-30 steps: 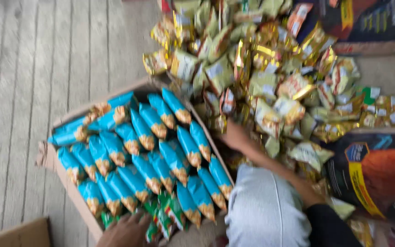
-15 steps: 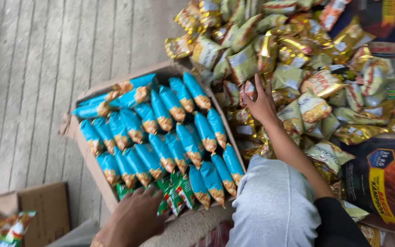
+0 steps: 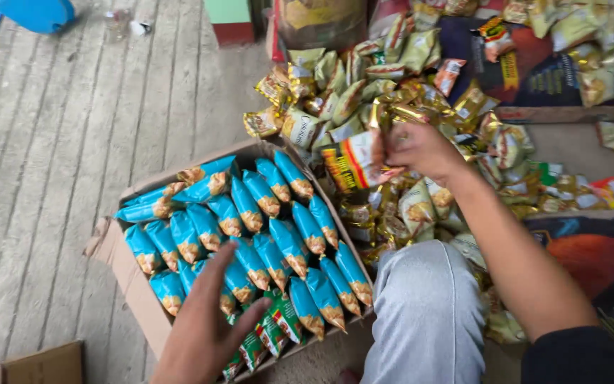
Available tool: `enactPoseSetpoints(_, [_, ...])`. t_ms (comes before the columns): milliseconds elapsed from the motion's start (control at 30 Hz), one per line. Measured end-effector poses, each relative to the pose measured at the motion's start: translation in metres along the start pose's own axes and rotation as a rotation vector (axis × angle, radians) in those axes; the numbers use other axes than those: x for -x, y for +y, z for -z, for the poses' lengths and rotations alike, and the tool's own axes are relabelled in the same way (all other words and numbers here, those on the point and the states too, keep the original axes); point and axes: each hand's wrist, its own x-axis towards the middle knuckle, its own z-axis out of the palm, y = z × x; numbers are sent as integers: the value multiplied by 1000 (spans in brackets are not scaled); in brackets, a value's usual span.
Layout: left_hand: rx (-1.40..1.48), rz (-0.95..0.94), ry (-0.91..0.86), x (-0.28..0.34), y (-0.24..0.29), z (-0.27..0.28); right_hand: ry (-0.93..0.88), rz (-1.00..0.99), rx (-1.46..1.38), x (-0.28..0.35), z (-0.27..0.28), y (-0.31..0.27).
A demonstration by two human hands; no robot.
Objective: Organizing various bags of snacks into cardboard boxes on the floor of a shop.
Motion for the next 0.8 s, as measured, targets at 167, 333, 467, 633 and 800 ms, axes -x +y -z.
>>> enactPoseSetpoints(167, [1141, -186, 169, 10, -78, -18, -523, 180, -93, 132, -129, -172])
enactPoseSetpoints(333, [622, 326, 374, 23, -161, -1, -344, 443, 513, 171, -206, -176])
enactPoseSetpoints(467, [378, 337, 411, 51, -136, -12, -314, 1078, 375, 187, -210, -143])
enactPoseSetpoints(633, [251, 47, 9, 40, -96, -42, -567, 868, 751, 187, -225, -134])
enactPoseSetpoints(800, [235, 79, -76, 43, -73, -51, -865, 547, 633, 174, -224, -121])
